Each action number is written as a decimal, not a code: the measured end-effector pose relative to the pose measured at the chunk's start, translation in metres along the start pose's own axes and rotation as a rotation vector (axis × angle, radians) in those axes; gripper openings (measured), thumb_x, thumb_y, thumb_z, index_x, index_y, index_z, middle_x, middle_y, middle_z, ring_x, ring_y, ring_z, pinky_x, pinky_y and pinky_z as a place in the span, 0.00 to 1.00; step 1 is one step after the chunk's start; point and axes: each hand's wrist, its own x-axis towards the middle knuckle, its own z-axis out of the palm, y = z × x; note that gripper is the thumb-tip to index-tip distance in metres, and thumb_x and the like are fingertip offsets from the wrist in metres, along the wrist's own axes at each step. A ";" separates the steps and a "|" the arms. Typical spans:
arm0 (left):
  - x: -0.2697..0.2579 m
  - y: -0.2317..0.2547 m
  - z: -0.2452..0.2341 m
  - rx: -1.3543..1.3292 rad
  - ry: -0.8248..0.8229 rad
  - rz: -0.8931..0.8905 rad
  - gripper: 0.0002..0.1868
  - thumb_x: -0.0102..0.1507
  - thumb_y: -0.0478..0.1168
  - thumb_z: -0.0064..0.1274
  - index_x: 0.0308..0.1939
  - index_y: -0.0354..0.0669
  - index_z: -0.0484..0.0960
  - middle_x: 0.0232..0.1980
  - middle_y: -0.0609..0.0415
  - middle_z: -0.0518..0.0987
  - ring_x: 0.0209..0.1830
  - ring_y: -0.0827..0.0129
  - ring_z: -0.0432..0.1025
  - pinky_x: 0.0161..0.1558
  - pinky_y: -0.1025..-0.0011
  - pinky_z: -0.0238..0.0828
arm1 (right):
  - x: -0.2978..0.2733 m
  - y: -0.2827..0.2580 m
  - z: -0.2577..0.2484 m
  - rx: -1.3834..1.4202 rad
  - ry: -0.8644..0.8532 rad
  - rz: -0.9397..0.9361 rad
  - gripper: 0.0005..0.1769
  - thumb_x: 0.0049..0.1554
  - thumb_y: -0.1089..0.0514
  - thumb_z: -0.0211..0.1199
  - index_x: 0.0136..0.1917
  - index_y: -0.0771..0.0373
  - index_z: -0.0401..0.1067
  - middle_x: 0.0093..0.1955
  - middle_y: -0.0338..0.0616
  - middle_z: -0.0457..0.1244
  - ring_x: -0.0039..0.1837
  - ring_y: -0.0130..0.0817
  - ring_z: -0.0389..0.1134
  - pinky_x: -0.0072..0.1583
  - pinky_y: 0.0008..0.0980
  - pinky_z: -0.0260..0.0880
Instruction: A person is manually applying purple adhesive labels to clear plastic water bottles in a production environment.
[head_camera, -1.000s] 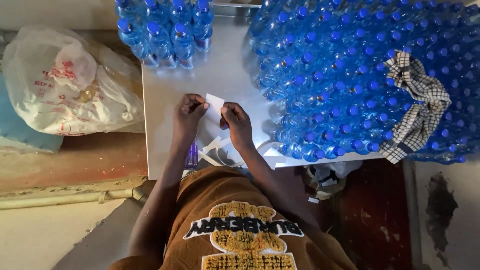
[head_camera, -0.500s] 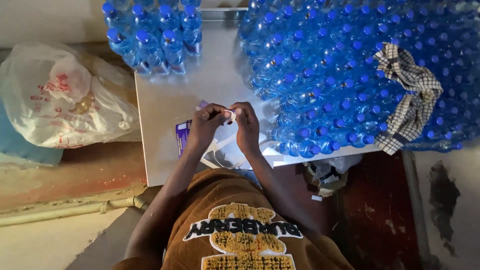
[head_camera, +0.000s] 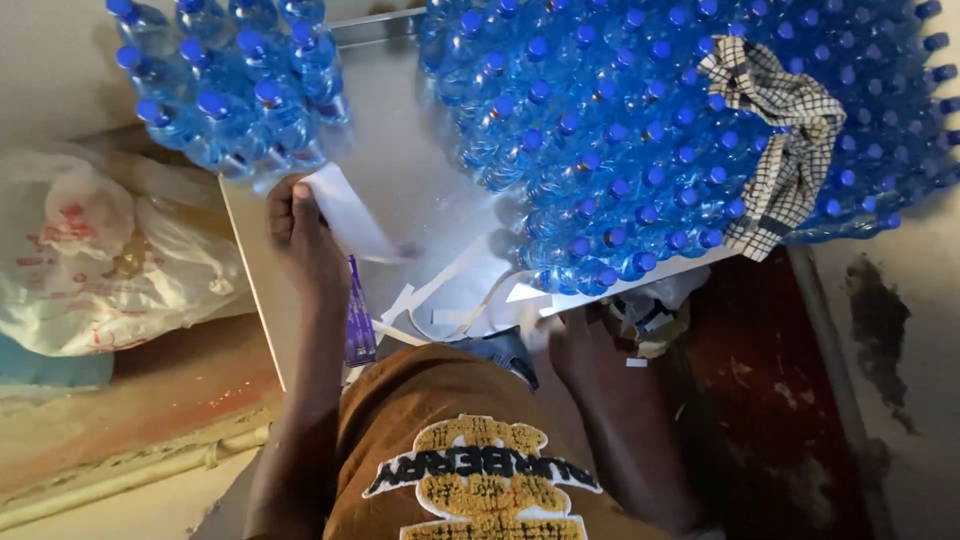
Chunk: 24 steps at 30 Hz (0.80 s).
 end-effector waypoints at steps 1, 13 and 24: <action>-0.007 0.002 0.013 -0.002 0.005 -0.003 0.07 0.80 0.45 0.49 0.55 0.51 0.81 0.45 0.59 0.82 0.46 0.72 0.78 0.55 0.68 0.79 | -0.009 0.036 0.029 -0.004 -0.004 -0.002 0.08 0.66 0.54 0.65 0.54 0.60 0.74 0.43 0.46 0.67 0.41 0.50 0.72 0.43 0.41 0.71; -0.138 -0.001 0.108 0.584 -0.691 -0.264 0.07 0.72 0.47 0.66 0.49 0.54 0.91 0.49 0.53 0.91 0.57 0.57 0.84 0.64 0.56 0.75 | 0.039 -0.053 0.056 1.115 0.044 0.066 0.11 0.69 0.59 0.68 0.61 0.67 0.79 0.44 0.48 0.68 0.48 0.32 0.71 0.51 0.36 0.74; -0.096 0.006 0.090 0.062 -0.402 -0.321 0.06 0.77 0.32 0.54 0.45 0.37 0.84 0.39 0.49 0.84 0.44 0.61 0.84 0.60 0.62 0.80 | 0.045 0.029 -0.003 1.458 0.358 0.091 0.12 0.69 0.59 0.64 0.65 0.59 0.75 0.51 0.38 0.65 0.55 0.28 0.65 0.65 0.39 0.68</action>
